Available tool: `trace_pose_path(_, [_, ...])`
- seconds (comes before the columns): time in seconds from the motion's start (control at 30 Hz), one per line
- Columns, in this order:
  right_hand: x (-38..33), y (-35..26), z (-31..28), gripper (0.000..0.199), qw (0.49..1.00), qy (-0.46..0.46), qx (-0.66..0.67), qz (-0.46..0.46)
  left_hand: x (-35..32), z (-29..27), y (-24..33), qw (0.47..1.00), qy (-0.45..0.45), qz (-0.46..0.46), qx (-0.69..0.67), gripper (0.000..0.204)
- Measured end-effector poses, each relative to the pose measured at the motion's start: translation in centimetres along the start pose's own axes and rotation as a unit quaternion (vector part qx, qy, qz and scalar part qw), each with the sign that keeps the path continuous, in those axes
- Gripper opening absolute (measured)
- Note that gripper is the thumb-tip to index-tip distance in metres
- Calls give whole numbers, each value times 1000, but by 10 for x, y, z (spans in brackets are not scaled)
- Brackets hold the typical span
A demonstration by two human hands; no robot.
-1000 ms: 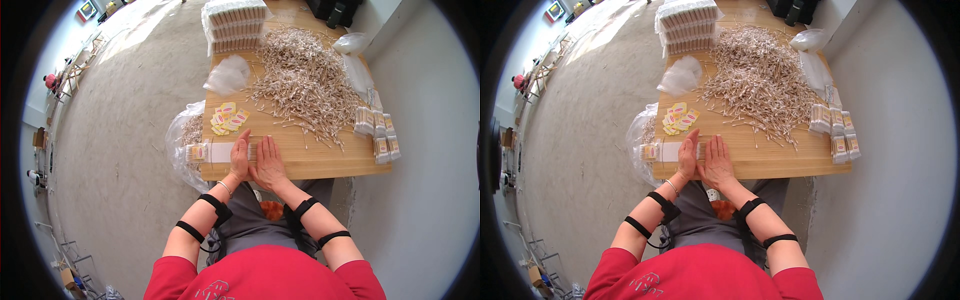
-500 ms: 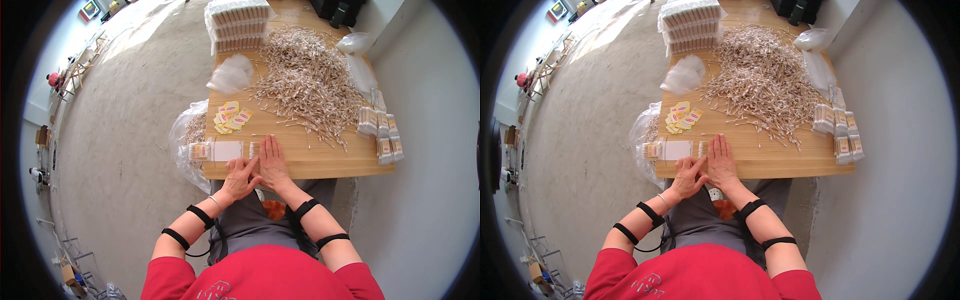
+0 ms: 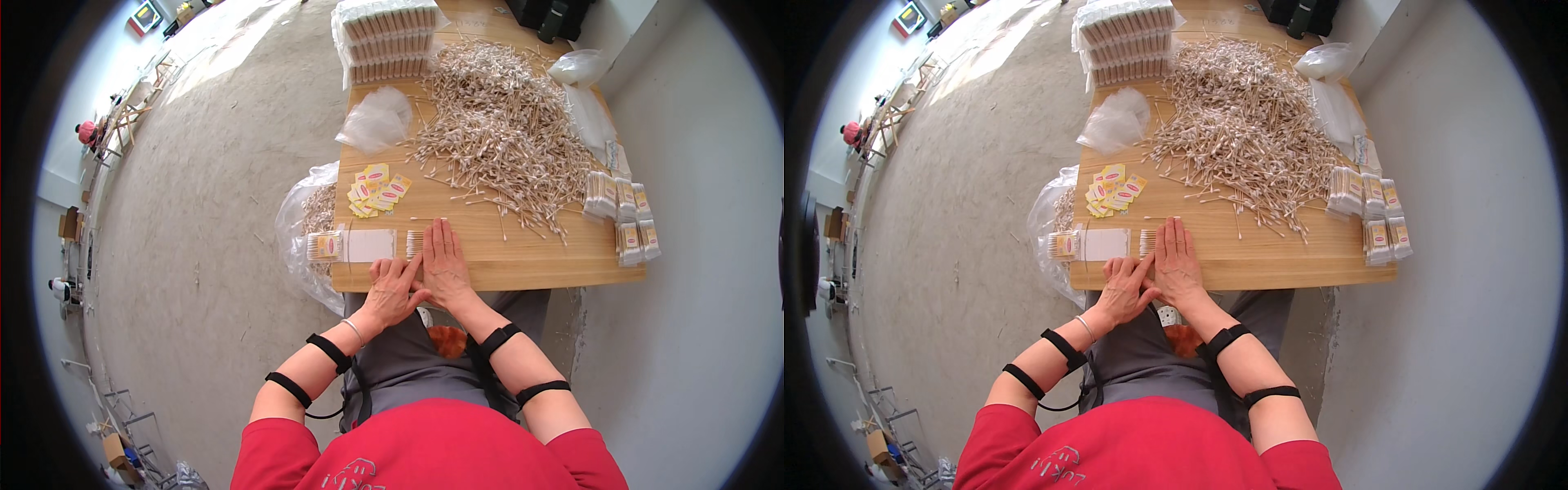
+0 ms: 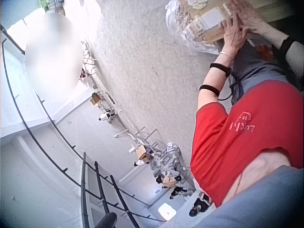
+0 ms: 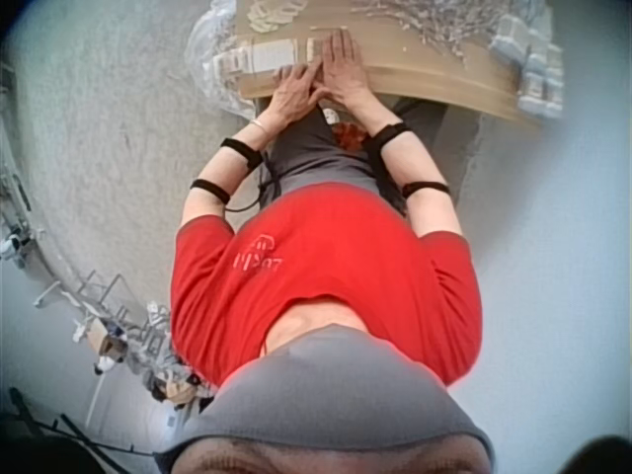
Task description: Manually counting and placing wooden-stem cotton swabs into small plastic bags.
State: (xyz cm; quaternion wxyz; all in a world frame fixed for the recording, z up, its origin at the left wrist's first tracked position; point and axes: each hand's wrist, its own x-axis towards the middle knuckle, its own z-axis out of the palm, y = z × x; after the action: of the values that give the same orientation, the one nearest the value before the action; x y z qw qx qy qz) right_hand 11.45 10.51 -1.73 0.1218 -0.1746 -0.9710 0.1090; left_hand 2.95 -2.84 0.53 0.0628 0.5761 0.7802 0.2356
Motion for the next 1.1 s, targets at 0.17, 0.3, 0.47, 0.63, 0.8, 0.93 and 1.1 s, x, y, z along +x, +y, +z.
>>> trace_pose_path(0.17, [0,0,0,95,1000,0,-5,0,1,0,0,1000,-11,-4,-3,66])
trace_pose_path(0.3, [0,-1,-3,96,1000,-3,5,-4,1,1,0,1000,-18,-19,-10,66])
trace_pose_path(0.47, [0,0,-4,98,1000,-8,-12,-6,3,4,0,999,-17,-36,-14,63])
trace_pose_path(0.63, [0,0,-3,99,1000,-9,0,-7,4,0,1,999,-21,-27,-14,67])
trace_pose_path(0.8, [0,-1,-2,97,1000,-9,-11,-7,6,4,1,999,-5,-47,-23,67])
trace_pose_path(0.93, [0,-1,-2,96,1000,-13,-22,-4,7,5,1,999,-21,-49,-1,70])
trace_pose_path(1.1, [0,-1,-3,95,1000,-9,-13,-5,9,4,1,999,-21,-48,-6,72])
